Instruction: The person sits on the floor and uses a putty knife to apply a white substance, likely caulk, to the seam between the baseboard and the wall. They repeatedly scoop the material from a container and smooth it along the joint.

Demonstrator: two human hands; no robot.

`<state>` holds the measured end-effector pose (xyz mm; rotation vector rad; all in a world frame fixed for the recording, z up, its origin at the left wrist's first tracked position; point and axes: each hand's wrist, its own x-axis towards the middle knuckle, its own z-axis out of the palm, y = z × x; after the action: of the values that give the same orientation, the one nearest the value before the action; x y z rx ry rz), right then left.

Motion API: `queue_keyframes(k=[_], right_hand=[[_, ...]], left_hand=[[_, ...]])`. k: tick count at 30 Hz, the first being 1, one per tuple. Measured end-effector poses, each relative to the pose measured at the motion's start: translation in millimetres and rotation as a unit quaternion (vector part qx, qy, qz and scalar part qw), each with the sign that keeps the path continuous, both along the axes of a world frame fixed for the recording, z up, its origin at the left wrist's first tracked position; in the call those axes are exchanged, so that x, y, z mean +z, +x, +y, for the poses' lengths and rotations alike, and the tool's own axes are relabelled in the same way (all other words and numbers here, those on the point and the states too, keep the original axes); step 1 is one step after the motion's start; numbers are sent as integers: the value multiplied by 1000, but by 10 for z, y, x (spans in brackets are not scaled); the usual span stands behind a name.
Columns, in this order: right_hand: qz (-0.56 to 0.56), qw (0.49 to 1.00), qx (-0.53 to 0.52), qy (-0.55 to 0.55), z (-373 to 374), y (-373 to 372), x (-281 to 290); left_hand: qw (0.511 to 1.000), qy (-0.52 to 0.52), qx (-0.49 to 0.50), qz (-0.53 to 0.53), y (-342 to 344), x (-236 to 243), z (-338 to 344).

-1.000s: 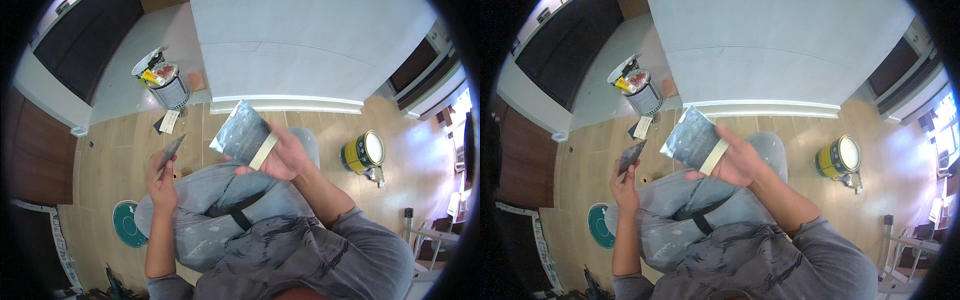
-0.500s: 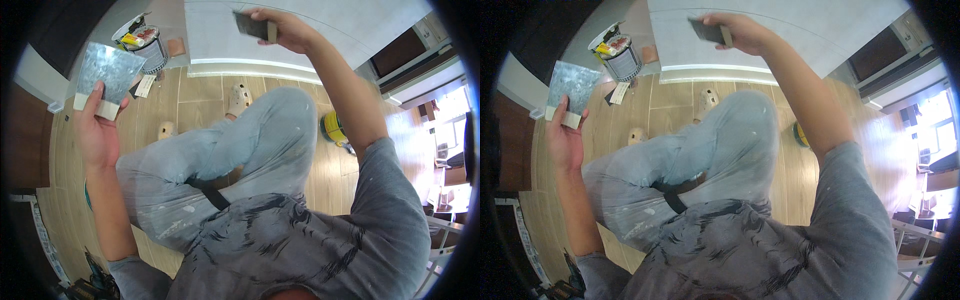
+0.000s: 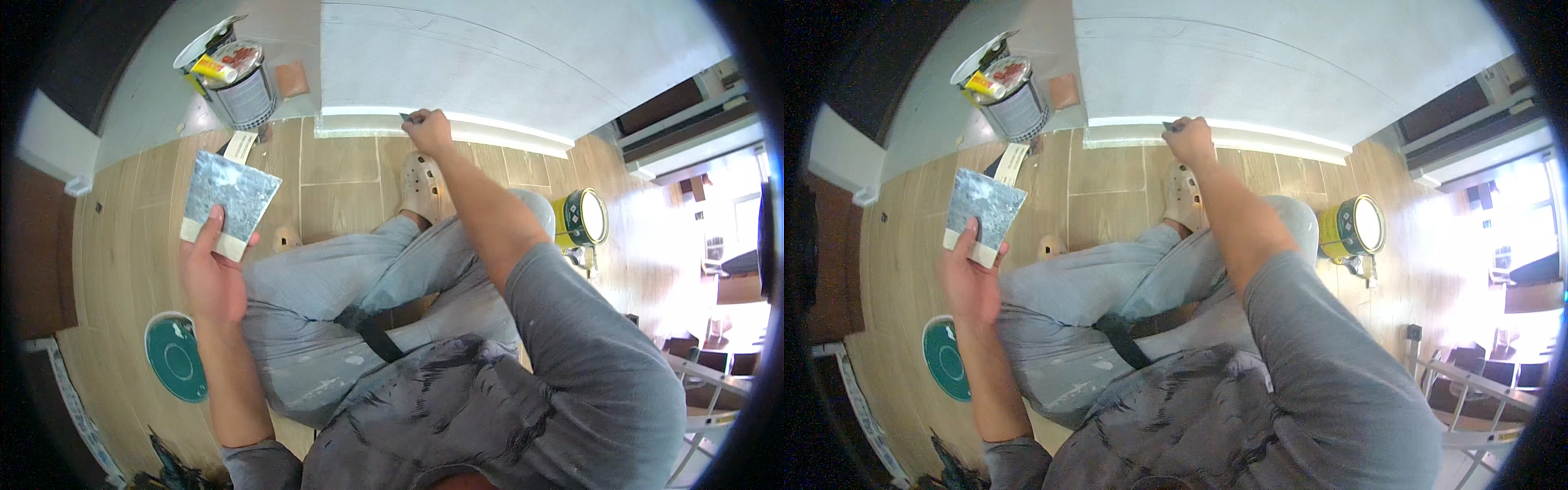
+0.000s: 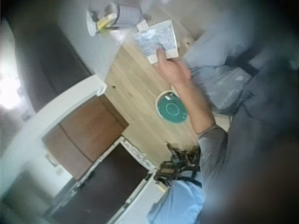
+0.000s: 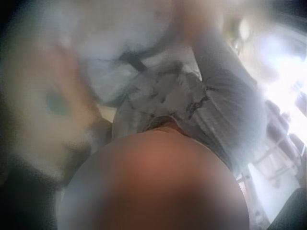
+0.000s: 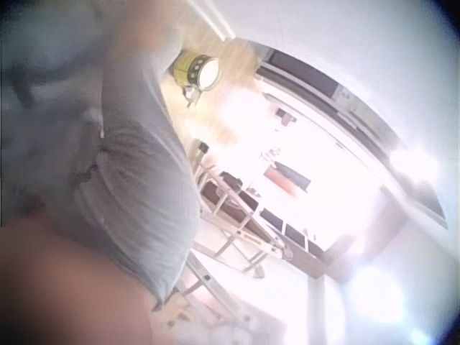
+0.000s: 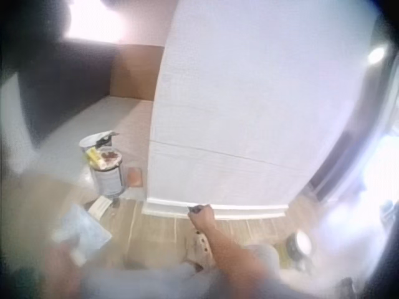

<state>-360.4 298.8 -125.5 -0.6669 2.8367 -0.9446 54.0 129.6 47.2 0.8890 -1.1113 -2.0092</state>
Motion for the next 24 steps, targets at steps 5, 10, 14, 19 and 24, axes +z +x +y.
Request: queue_keyframes(k=[5,10,14,19,24], right_hand=[[136,986,-65,-65,115,301,-319],[128,988,-22,-80,174,203,-325],[135,989,-31,-56,241,216,-367],[131,987,-50,-76,204,197,-455],[125,987,-60,-80,174,139,-501]], left_hand=[[998,26,-43,-32,-229,-50,-18],[999,-2,-17,-33,-226,-101,8],[999,-1,4,-48,-257,-139,-12],[996,-21,-12,-86,-349,-201,-16],[994,-26,6,-109,-375,-241,-4]])
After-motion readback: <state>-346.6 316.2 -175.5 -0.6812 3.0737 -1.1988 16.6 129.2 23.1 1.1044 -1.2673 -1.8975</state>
